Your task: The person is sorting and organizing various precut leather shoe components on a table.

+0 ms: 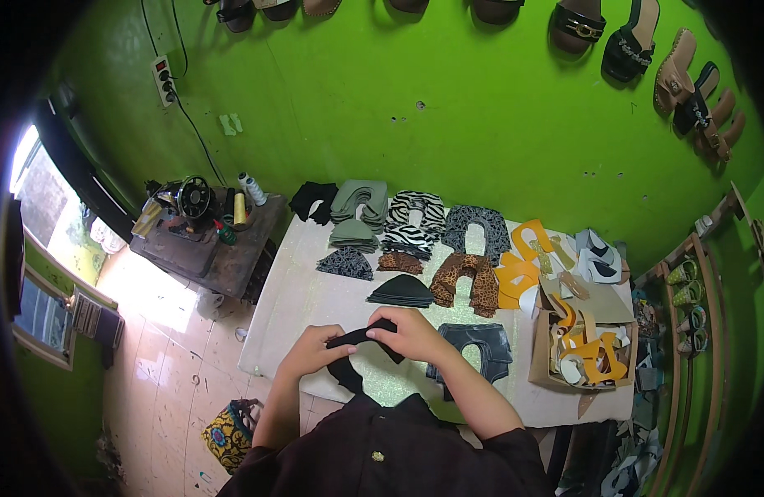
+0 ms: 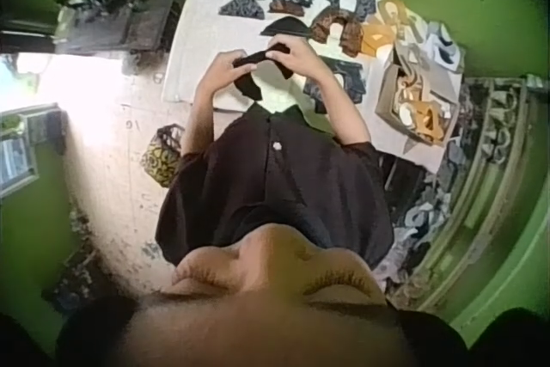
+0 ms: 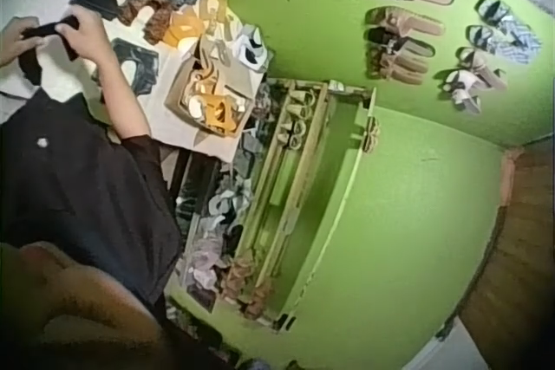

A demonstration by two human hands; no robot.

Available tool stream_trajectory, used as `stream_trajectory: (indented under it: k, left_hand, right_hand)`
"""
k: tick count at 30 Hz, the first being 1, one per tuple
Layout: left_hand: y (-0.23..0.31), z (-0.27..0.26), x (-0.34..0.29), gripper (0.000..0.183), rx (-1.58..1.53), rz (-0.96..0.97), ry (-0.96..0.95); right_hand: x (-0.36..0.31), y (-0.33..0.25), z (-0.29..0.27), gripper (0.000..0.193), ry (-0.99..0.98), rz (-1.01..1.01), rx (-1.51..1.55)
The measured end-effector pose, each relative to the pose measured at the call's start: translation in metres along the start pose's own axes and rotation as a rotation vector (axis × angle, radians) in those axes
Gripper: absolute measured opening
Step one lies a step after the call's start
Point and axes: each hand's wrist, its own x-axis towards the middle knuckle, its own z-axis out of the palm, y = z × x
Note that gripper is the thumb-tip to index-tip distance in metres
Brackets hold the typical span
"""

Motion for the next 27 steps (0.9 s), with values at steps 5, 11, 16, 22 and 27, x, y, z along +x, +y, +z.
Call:
stream_trajectory:
  k: [5, 11, 16, 22, 27]
  left_hand:
    - [-0.031, 0.004, 0.002, 0.017, -0.33, -0.123, 0.208]
    - [-0.064, 0.044, 0.021, 0.01, -0.561, -0.038, 0.519]
    - [-0.054, 0.032, 0.028, 0.009, -0.465, -0.168, 0.534]
    - [-0.071, -0.025, 0.059, 0.01, -0.147, 0.138, 0.672]
    - [-0.078, -0.102, 0.092, 0.012, 0.018, 0.171, 0.556]
  right_hand:
    - [-0.006, 0.027, 0.009, 0.022, 0.302, -0.016, -0.069]
    - [-0.007, 0.044, 0.033, 0.024, 0.43, 0.156, 0.118]
    - [-0.009, 0.058, 0.04, 0.023, 0.481, 0.111, 0.275]
    - [0.039, 0.065, 0.02, 0.018, 0.342, -0.131, 0.067]
    - [0.106, 0.039, 0.003, 0.036, 0.186, -0.093, -0.062]
